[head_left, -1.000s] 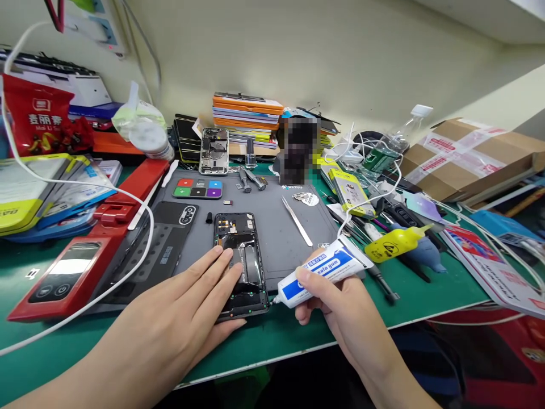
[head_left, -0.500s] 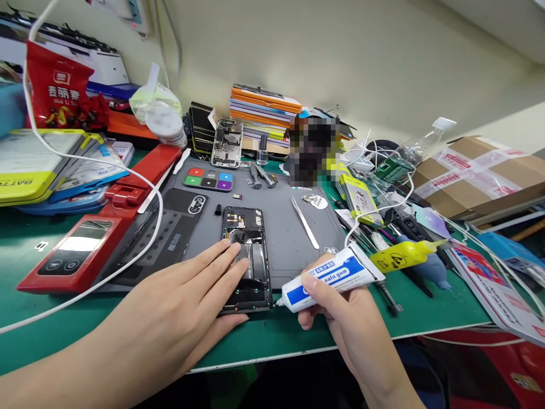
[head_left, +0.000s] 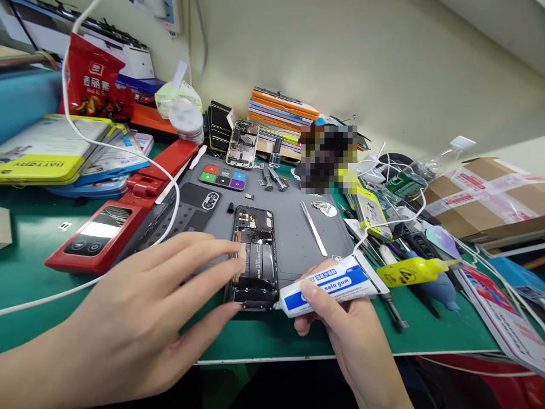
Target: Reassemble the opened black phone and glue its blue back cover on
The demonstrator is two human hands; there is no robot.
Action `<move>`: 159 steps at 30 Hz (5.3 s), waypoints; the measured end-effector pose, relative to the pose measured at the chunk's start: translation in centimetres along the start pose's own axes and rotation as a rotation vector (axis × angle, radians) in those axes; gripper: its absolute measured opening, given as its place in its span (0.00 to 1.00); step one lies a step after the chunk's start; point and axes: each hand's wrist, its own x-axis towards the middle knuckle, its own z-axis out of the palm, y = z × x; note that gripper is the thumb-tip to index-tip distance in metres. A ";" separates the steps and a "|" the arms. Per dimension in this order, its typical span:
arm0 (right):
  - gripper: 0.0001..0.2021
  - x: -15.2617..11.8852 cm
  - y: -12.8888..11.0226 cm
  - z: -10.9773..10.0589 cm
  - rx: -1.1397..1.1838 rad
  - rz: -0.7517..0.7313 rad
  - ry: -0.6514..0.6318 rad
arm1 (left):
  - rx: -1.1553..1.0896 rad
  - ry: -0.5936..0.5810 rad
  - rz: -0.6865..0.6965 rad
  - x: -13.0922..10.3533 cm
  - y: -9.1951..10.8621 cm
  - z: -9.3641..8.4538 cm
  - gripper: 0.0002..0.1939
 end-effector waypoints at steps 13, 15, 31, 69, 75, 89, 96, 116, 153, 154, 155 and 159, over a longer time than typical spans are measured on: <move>0.13 1.1 0.7 -0.3 -0.087 -0.035 -0.107 | -0.107 0.387 -0.310 -0.1 -0.5 -1.3 0.11; 0.12 1.0 0.7 -0.3 -0.103 -0.032 -0.111 | -0.116 0.385 -0.284 -0.1 -0.6 -1.4 0.12; 0.12 0.9 0.4 -0.1 -0.190 -0.038 -0.136 | -0.140 0.352 -0.320 -0.1 -0.4 -1.7 0.11; 0.14 0.8 -3.0 5.4 -0.331 -0.029 -0.089 | -0.221 0.276 -0.288 -0.3 -0.9 -1.7 0.10; 0.14 1.3 -2.8 4.8 -0.361 -0.035 -0.170 | -0.243 0.288 -0.273 -0.3 -1.1 -1.6 0.10; 0.14 2.0 -2.9 4.7 -0.364 -0.020 -0.186 | -0.230 0.289 -0.296 -0.4 -0.9 -1.6 0.11; 0.15 1.9 -3.1 4.8 -0.416 -0.067 -0.216 | -0.264 0.306 -0.280 -0.4 -1.0 -1.5 0.09; 0.17 1.0 -3.4 5.0 -0.406 0.007 -0.072 | -0.241 0.289 -0.291 -0.3 -1.0 -1.6 0.12; 0.13 1.6 -2.5 1.1 -0.523 -0.107 -0.190 | -0.209 0.249 -0.277 -0.3 -1.0 -1.8 0.10; 0.13 1.6 -2.5 1.1 -0.518 -0.104 -0.183 | -0.207 0.251 -0.274 -0.3 -1.1 -1.8 0.10; 0.13 1.6 -2.5 1.1 -0.509 -0.101 -0.176 | -0.206 0.252 -0.272 -0.3 -1.1 -1.8 0.10; 0.14 1.5 -2.6 1.7 -0.483 -0.103 -0.180 | -0.211 0.263 -0.264 -0.4 -1.1 -1.7 0.09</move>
